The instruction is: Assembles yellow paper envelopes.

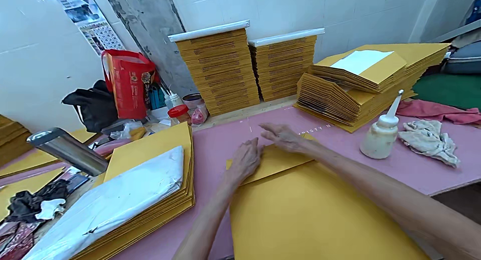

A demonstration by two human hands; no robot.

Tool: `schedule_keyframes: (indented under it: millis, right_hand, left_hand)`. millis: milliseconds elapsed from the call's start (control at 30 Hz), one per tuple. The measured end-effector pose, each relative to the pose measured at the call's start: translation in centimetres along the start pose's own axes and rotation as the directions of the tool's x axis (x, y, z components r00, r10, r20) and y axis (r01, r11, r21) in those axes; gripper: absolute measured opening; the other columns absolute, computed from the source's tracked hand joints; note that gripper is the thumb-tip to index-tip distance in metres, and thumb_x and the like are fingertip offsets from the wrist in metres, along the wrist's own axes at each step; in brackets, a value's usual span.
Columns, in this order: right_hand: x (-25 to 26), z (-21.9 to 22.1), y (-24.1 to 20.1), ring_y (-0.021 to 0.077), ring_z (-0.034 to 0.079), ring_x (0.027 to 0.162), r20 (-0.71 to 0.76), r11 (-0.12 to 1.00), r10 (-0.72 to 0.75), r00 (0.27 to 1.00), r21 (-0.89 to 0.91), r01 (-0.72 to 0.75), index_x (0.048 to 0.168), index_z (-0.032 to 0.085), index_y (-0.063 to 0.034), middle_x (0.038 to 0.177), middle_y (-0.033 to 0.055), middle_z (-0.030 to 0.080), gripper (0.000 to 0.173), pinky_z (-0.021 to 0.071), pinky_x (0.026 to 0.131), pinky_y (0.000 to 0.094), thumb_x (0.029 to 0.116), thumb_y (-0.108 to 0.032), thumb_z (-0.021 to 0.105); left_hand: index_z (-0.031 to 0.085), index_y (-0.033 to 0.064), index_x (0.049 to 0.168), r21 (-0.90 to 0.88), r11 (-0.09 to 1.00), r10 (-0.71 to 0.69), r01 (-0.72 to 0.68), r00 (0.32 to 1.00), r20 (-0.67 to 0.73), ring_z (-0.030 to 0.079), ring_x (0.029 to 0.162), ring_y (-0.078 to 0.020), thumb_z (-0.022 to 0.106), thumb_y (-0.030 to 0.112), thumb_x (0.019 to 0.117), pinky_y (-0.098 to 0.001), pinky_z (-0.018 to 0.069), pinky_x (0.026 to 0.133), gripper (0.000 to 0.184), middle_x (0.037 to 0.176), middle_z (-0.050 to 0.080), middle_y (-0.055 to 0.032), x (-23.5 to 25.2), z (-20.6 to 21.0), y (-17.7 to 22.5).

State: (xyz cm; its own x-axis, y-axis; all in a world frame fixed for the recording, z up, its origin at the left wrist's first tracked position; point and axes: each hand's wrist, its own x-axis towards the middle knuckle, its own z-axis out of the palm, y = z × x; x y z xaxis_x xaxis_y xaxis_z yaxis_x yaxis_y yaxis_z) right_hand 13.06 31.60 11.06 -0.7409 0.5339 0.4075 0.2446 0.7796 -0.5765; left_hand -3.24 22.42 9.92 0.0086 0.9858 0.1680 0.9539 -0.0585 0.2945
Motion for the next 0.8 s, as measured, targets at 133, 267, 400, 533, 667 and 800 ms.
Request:
schedule_keyframes:
  millis: [133,267,400,533,667,800]
  right_hand:
    - [-0.7,1.8,1.5,0.0392,0.057,0.131,0.068,0.986,0.151,0.986,0.061,-0.156,0.15,0.043,0.0078,0.142,0.0291,0.056,0.048,0.0406,0.112,0.0486,0.1121,-0.021,0.039]
    - [-1.1,2.5,2.3,0.0369,0.059,0.128,-0.069,0.982,0.13,0.989,0.147,-0.119,0.144,0.049,0.0098,0.139,0.0297,0.058,0.047,0.0434,0.11,0.0459,0.1105,-0.022,0.04]
    - [-1.4,3.9,2.1,0.0389,0.051,0.137,0.066,0.99,-0.071,0.995,-0.118,0.079,0.147,0.045,0.0088,0.149,0.0278,0.05,0.059,0.0389,0.115,0.0481,0.1068,-0.033,0.051]
    - [-1.3,3.8,2.2,0.0392,0.05,0.138,0.076,0.987,-0.088,0.993,-0.129,0.097,0.151,0.041,0.0068,0.15,0.027,0.049,0.065,0.0381,0.115,0.049,0.1066,-0.039,0.049]
    - [-1.0,2.9,2.7,0.039,0.059,0.13,-0.038,0.998,0.033,0.999,0.054,-0.031,0.146,0.045,0.0105,0.143,0.0305,0.055,0.053,0.044,0.11,0.0459,0.1092,-0.028,0.043]
    - [-0.5,3.7,2.1,0.0411,0.046,0.141,0.116,0.982,0.125,0.985,-0.157,-0.106,0.153,0.042,0.0022,0.152,0.0265,0.047,0.062,0.0317,0.117,0.0574,0.109,-0.043,0.043]
  left_hand:
    - [0.035,-0.0018,0.156,0.104,0.993,-0.061,0.046,0.987,0.148,0.028,0.151,-0.0418,0.025,0.05,0.1093,-0.0615,0.0149,0.122,0.07,0.16,0.036,-0.0234,0.7,2.7,-1.0]
    - [0.027,-0.0024,0.158,0.17,0.984,-0.073,0.048,0.986,0.148,0.021,0.153,-0.0446,0.024,0.054,0.1078,-0.0632,0.0088,0.122,0.076,0.163,0.03,-0.0254,0.5,2.9,-0.8]
    - [0.026,-0.0015,0.159,0.28,0.958,-0.101,0.054,0.982,0.158,0.018,0.153,-0.0468,0.027,0.037,0.1102,-0.0681,0.006,0.119,0.062,0.163,0.028,-0.0262,0.4,2.8,-0.3]
    - [0.019,-0.0019,0.16,0.25,0.967,-0.091,0.047,0.982,0.167,0.014,0.154,-0.046,0.018,0.035,0.1106,-0.0685,0.004,0.119,0.062,0.165,0.022,-0.026,0.3,2.5,-0.4]
    - [0.025,-0.0026,0.159,0.033,0.994,0.103,-0.108,0.987,0.122,0.017,0.155,-0.0404,0.023,0.046,0.1095,-0.0628,0.0027,0.122,0.069,0.164,0.028,-0.0227,-1.1,1.9,-3.0]
    - [0.032,-0.0009,0.157,0.008,0.988,0.154,-0.156,0.984,0.089,0.021,0.154,-0.0409,0.03,0.04,0.1088,-0.0708,0.0027,0.118,0.064,0.164,0.031,-0.0187,-4.6,1.2,-4.9]
